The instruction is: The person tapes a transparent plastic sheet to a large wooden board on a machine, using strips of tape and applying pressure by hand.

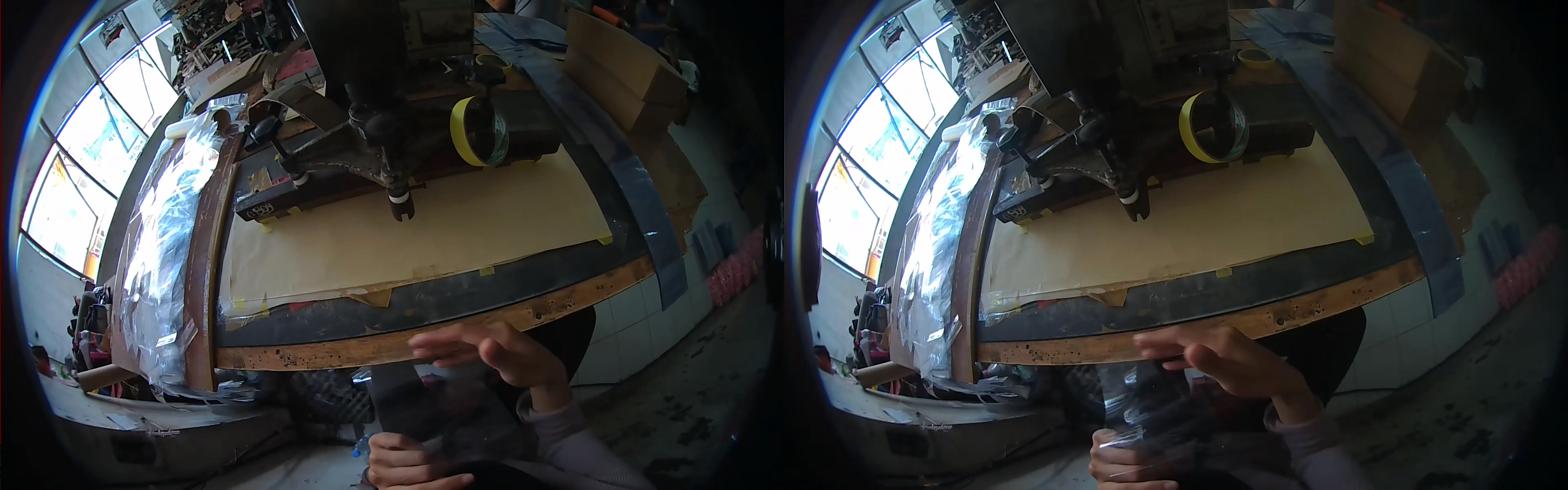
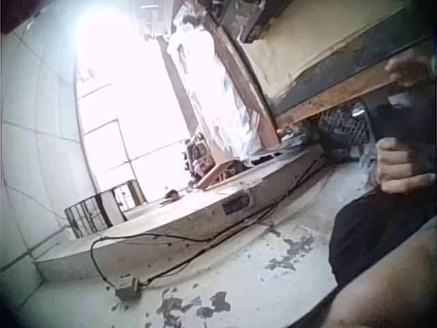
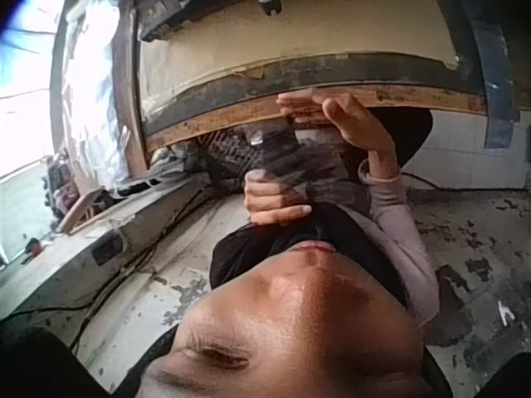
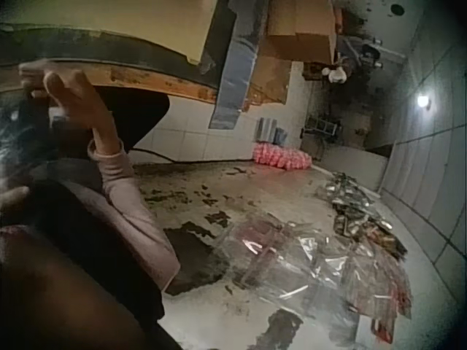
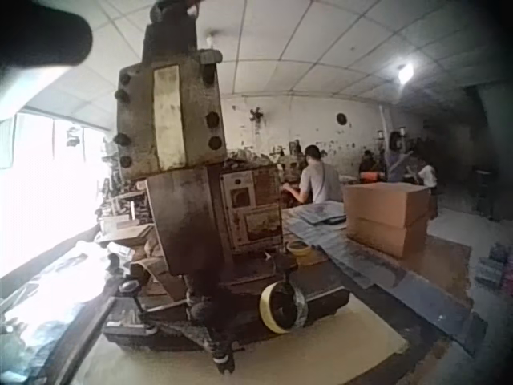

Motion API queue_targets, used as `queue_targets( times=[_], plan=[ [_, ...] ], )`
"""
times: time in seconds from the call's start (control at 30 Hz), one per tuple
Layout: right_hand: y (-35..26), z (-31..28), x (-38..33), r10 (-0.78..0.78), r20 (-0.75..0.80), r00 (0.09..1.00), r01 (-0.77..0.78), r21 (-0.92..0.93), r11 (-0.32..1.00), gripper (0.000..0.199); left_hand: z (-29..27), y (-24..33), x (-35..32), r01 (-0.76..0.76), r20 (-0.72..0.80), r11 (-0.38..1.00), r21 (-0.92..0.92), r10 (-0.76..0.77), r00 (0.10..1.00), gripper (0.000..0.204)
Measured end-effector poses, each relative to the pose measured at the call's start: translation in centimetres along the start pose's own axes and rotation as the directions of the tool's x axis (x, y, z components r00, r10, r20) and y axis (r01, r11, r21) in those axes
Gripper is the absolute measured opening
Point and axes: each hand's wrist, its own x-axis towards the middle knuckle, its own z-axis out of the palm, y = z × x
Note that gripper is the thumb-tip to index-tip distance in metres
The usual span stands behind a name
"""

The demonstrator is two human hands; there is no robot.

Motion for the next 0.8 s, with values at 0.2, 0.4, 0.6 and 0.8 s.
queue_targets(
  times=[0.2,0.4,0.6,0.8],
  plan=[
    [1.9,0.0,-10.2,0.303,-0.012,0.953,-0.303,-0.052,0.952,0.080,2.4,-1.7,-0.9,0.058,0.027,0.974,-0.217,-0.054,0.998,0.017],
    [1.1,0.9,-11.4,0.179,0.007,0.984,-0.174,0.269,0.947,0.095,3.3,-0.2,-1.1,0.426,0.325,0.833,-0.354,-0.318,0.891,0.014],
    [-0.8,0.2,-7.5,-0.055,-0.386,0.921,0.142,0.201,0.969,0.106,4.2,-0.4,-0.6,0.607,0.113,0.771,0.191,-0.632,0.767,0.033],
    [-1.0,1.8,-4.9,-0.189,-0.545,0.817,0.174,-0.079,0.982,0.082,4.8,-2.7,-0.1,0.556,-0.163,0.706,0.439,-0.546,0.822,0.037]
  ],
)
